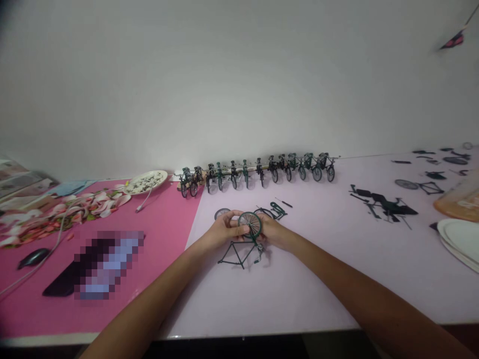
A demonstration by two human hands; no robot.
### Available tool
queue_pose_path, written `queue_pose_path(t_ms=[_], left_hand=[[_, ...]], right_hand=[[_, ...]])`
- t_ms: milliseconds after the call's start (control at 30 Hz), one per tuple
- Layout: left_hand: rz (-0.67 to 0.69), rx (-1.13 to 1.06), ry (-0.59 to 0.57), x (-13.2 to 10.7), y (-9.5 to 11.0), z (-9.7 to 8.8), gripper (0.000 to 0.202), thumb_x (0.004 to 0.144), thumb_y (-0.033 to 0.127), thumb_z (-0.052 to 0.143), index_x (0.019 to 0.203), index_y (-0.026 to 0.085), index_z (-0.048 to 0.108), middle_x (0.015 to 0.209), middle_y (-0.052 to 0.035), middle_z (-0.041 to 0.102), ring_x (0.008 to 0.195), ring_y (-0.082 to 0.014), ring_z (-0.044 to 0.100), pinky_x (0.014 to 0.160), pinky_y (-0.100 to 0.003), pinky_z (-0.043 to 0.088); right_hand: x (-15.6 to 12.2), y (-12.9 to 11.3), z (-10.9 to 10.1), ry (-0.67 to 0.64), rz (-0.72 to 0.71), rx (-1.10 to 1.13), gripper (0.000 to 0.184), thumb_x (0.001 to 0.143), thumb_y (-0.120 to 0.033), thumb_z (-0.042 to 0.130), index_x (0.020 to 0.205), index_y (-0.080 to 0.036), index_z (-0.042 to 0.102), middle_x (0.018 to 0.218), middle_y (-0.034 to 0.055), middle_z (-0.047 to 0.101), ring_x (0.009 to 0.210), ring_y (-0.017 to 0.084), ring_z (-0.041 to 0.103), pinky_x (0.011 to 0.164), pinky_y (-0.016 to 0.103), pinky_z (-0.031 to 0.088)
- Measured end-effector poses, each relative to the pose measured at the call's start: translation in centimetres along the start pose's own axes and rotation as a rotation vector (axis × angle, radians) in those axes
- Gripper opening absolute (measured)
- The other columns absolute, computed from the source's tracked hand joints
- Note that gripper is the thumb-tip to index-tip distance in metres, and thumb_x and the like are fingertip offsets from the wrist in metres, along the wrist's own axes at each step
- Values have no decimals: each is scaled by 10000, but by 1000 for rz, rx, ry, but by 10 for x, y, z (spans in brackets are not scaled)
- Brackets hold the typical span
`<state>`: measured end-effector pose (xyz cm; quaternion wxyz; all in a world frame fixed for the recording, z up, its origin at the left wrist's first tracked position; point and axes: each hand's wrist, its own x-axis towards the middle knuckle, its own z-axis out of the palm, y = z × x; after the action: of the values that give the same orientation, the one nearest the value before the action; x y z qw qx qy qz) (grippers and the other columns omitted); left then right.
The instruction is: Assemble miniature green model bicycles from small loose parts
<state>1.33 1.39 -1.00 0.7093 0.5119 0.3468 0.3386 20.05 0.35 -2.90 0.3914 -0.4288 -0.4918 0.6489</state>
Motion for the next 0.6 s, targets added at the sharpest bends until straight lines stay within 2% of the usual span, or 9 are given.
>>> queue_pose_path(t_ms=[133,267,467,600], left_hand=[[16,16,16,-2,6,1,778,480,429,1027,1061,145,594,684,6,722,554,-117,661,625,-249,533],[20,4,13,-2,5,1,750,487,428,1025,1042,144,609,698,-5,727,588,-130,669,640,-260,531],[70,-2,-10,0,-1,-1,631,561,418,999,1008,132,657,778,-31,735,662,-130,673,679,-257,519],[77,0,-2,2,-3,0,589,546,452,993,920,119,683,816,-52,731,695,-128,658,678,-252,503]], right_hand=[[3,1,1,57,63,90,268,753,-451,716,795,-204,619,522,-43,509,419,96,396,391,219,282],[4,0,-1,44,118,175,266,808,-466,625,801,-200,634,564,-10,569,446,119,457,389,224,321],[2,-2,-3,-17,91,158,246,779,-435,677,789,-200,604,534,-47,486,426,90,379,397,211,311],[1,-3,-1,-27,63,151,305,718,-434,753,745,-198,562,550,-67,445,441,61,326,397,190,280]])
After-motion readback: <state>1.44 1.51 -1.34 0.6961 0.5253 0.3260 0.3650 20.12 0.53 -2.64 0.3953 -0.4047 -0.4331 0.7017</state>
